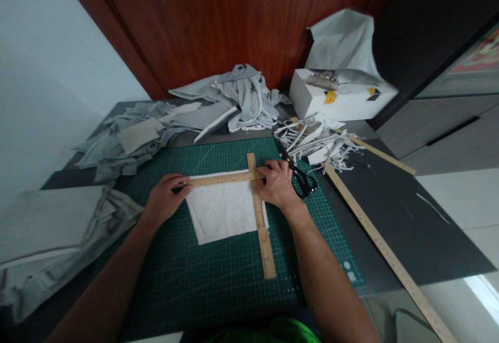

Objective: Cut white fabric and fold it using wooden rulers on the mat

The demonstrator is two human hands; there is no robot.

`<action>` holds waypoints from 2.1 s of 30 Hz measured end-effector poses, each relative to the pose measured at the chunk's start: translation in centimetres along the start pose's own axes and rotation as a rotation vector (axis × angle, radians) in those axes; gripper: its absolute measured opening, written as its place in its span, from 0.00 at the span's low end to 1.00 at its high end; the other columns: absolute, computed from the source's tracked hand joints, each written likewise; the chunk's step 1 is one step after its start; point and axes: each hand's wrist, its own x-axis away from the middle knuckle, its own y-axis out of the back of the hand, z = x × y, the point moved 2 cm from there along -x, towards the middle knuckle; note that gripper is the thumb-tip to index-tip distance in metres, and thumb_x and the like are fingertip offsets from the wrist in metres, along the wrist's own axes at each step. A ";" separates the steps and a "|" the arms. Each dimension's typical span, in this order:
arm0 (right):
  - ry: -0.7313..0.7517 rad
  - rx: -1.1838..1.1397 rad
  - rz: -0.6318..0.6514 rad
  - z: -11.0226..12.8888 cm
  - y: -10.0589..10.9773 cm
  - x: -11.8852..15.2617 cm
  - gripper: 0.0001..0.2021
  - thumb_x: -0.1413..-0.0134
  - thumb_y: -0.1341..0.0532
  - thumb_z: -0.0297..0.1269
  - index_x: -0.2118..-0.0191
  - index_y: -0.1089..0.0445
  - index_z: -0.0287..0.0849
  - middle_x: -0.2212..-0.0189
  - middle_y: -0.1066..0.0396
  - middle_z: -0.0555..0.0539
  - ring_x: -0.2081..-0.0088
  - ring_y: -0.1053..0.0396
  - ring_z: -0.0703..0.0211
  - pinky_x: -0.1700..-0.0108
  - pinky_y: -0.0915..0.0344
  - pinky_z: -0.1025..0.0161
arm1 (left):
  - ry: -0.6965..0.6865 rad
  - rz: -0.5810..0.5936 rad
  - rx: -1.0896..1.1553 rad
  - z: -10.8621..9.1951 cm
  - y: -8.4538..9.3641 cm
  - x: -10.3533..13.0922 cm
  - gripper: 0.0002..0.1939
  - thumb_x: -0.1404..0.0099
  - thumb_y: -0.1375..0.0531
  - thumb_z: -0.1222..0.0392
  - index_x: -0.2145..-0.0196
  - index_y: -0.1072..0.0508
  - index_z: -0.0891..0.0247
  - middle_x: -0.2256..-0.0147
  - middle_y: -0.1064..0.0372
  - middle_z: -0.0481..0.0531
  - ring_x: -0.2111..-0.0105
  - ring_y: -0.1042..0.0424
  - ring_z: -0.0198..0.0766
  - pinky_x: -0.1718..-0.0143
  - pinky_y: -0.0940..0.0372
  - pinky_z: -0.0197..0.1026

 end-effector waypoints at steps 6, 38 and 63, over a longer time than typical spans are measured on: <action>-0.015 -0.008 0.011 -0.3 0.0 -0.1 0.18 0.42 0.36 0.38 0.47 0.18 0.49 0.43 0.27 0.38 0.41 0.43 0.32 0.42 0.38 0.35 | -0.013 -0.006 -0.028 0.0 0.1 0.0 0.13 0.36 0.39 0.52 0.58 0.18 0.59 0.49 0.24 0.55 0.60 0.22 0.44 0.45 0.25 0.50; -0.056 0.025 0.049 -0.2 0.1 0.0 0.19 0.40 0.36 0.38 0.45 0.19 0.49 0.40 0.28 0.39 0.39 0.43 0.31 0.42 0.39 0.34 | 0.004 -0.040 -0.124 0.5 0.6 -0.1 0.13 0.34 0.39 0.53 0.58 0.19 0.60 0.49 0.24 0.57 0.53 0.22 0.47 0.42 0.27 0.49; 0.082 -0.060 -0.102 -0.7 -1.2 0.0 0.11 0.37 0.36 0.37 0.56 0.16 0.47 0.49 0.21 0.41 0.44 0.38 0.36 0.45 0.40 0.42 | 0.110 -0.063 -0.001 0.3 0.3 0.5 0.12 0.37 0.36 0.63 0.55 0.20 0.63 0.48 0.25 0.57 0.62 0.22 0.39 0.50 0.23 0.46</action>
